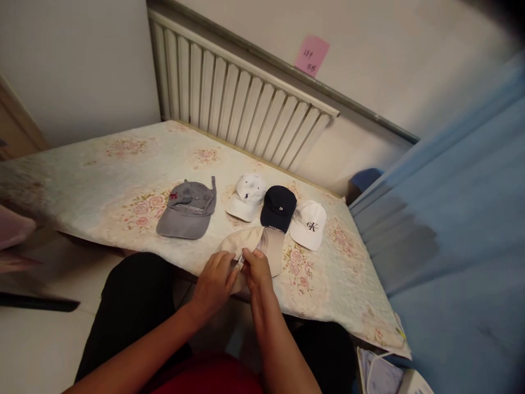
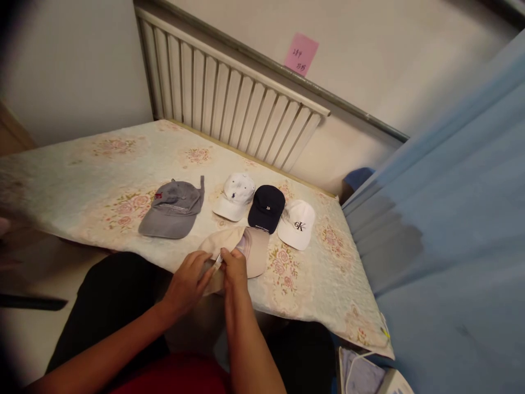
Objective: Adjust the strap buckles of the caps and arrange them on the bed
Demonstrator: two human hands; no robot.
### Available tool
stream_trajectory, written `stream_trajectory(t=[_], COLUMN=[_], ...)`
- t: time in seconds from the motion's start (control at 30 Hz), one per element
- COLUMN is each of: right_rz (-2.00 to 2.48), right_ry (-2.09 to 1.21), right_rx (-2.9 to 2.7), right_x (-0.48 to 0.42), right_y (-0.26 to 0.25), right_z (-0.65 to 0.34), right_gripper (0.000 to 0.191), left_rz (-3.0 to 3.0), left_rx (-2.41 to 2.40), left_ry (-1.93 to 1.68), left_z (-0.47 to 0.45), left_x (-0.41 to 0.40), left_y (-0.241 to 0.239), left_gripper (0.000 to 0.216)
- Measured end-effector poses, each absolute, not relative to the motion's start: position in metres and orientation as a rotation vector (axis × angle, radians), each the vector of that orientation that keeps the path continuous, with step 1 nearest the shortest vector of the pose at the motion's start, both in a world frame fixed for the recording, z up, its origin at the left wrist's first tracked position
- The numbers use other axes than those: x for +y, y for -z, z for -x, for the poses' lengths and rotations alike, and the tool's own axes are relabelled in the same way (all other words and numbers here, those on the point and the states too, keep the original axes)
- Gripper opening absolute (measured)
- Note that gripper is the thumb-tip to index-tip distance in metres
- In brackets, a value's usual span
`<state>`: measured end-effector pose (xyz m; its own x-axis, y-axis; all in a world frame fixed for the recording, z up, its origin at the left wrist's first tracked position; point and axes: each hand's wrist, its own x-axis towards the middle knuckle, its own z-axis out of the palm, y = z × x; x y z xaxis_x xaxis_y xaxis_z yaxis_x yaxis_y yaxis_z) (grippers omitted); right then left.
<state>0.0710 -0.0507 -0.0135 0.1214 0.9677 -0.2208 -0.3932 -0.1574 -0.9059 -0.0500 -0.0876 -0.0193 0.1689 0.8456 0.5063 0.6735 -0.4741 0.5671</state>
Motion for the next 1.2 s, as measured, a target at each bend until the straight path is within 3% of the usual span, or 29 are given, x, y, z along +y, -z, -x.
stream_trajectory(t=[0.23,0.47,0.73,1.2], right_rz=[0.861,0.825,0.751,0.631], right_ry=[-1.392,-1.29,-1.192,-1.233], right_rx=[-0.607,-0.527,-0.422,-0.331], right_x=[-0.052,-0.055,-0.061,-0.089], right_y=[-0.021,-0.052,-0.083,-0.094], right_z=[-0.076,-0.093,-0.092,-0.114], right_gripper=[0.023,0.023,0.037,0.036], left_rz=[-2.007,-1.824,-1.885,-2.092], left_rx=[1.483,1.361,1.327,1.382], left_ry=[-1.388,-1.354,-1.341,-1.307], left_z=[0.056,0.053,0.019,0.001], left_x=[-0.086,-0.086,-0.098,-0.06], left_y=[0.008,0.007,0.005,-0.022], left_gripper=[0.028,0.033,0.087,0.062])
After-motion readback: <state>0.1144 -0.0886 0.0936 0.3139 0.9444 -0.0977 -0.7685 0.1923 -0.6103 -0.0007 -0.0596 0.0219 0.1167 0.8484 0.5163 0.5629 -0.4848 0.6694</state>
